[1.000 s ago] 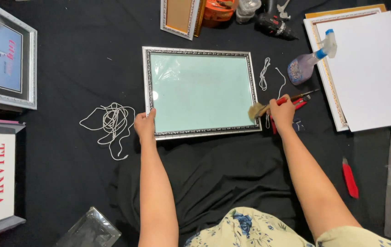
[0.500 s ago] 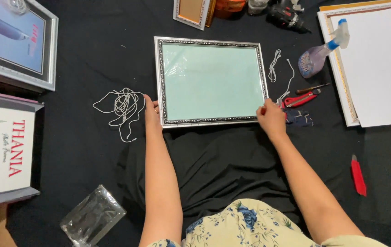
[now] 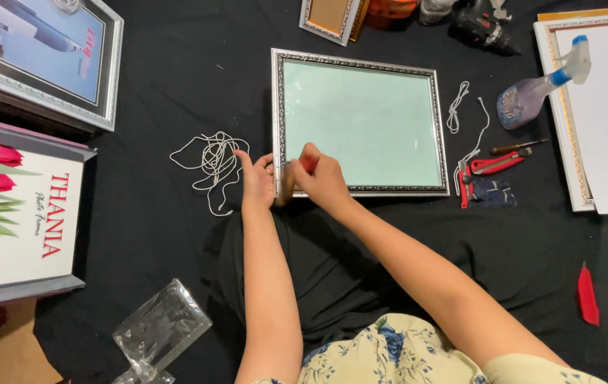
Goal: The person wipes the glass surface of a silver picture frame with a brush, then flips the frame to show the back. They place the frame aside and pick up another frame with a wooden back, positioning it on the table.
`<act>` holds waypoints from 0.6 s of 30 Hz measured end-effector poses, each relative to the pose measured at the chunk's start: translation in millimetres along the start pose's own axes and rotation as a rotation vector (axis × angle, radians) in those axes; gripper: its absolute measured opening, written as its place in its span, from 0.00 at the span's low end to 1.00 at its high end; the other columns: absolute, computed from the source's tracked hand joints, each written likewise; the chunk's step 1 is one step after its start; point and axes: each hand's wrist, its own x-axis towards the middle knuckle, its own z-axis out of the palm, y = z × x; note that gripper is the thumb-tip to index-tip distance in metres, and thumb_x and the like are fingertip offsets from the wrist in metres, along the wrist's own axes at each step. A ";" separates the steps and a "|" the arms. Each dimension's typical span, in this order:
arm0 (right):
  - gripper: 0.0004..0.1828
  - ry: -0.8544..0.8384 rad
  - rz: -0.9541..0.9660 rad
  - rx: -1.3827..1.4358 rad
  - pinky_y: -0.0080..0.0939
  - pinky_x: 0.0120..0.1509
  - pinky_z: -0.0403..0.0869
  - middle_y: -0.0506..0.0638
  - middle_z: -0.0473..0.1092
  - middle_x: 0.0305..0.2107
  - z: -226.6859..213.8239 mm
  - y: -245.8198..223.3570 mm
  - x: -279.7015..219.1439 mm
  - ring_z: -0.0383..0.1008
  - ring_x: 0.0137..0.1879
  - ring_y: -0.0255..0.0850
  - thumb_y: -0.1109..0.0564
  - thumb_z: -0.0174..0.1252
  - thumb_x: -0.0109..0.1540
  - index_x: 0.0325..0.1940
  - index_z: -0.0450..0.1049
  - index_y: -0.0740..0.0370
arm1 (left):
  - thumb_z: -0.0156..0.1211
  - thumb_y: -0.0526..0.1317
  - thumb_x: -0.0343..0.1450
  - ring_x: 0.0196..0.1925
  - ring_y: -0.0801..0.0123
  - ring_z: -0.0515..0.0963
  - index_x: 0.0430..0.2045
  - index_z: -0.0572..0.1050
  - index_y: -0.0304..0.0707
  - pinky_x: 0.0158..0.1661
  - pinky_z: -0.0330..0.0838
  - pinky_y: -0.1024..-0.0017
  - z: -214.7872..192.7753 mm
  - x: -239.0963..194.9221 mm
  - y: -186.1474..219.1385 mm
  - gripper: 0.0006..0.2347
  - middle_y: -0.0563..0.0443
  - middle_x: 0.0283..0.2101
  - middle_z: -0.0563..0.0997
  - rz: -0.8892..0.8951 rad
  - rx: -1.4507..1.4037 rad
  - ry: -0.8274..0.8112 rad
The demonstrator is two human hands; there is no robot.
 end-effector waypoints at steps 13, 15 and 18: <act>0.10 -0.170 0.137 0.210 0.44 0.45 0.81 0.62 0.78 0.26 -51.3 -32.7 28.1 0.83 0.34 0.48 0.52 0.56 0.67 0.40 0.71 0.62 | 0.30 0.85 0.56 0.39 0.57 0.82 0.42 0.75 0.38 0.45 0.76 0.68 -4.9 18.6 -4.6 0.48 0.47 0.32 0.76 0.001 -0.067 0.000; 0.10 -0.163 0.072 0.132 0.42 0.45 0.81 0.59 0.78 0.26 -47.1 -29.3 49.7 0.83 0.34 0.45 0.52 0.56 0.68 0.39 0.70 0.62 | 0.29 0.85 0.58 0.38 0.58 0.82 0.37 0.75 0.39 0.44 0.77 0.69 -9.0 27.4 -11.3 0.46 0.48 0.29 0.76 0.041 -0.033 0.051; 0.10 -0.171 0.031 0.095 0.39 0.43 0.80 0.56 0.77 0.24 -39.9 -26.3 81.4 0.83 0.31 0.43 0.53 0.56 0.68 0.37 0.70 0.60 | 0.28 0.84 0.62 0.37 0.59 0.82 0.34 0.75 0.41 0.43 0.77 0.70 -12.3 56.1 -33.9 0.44 0.48 0.28 0.77 0.097 0.033 0.175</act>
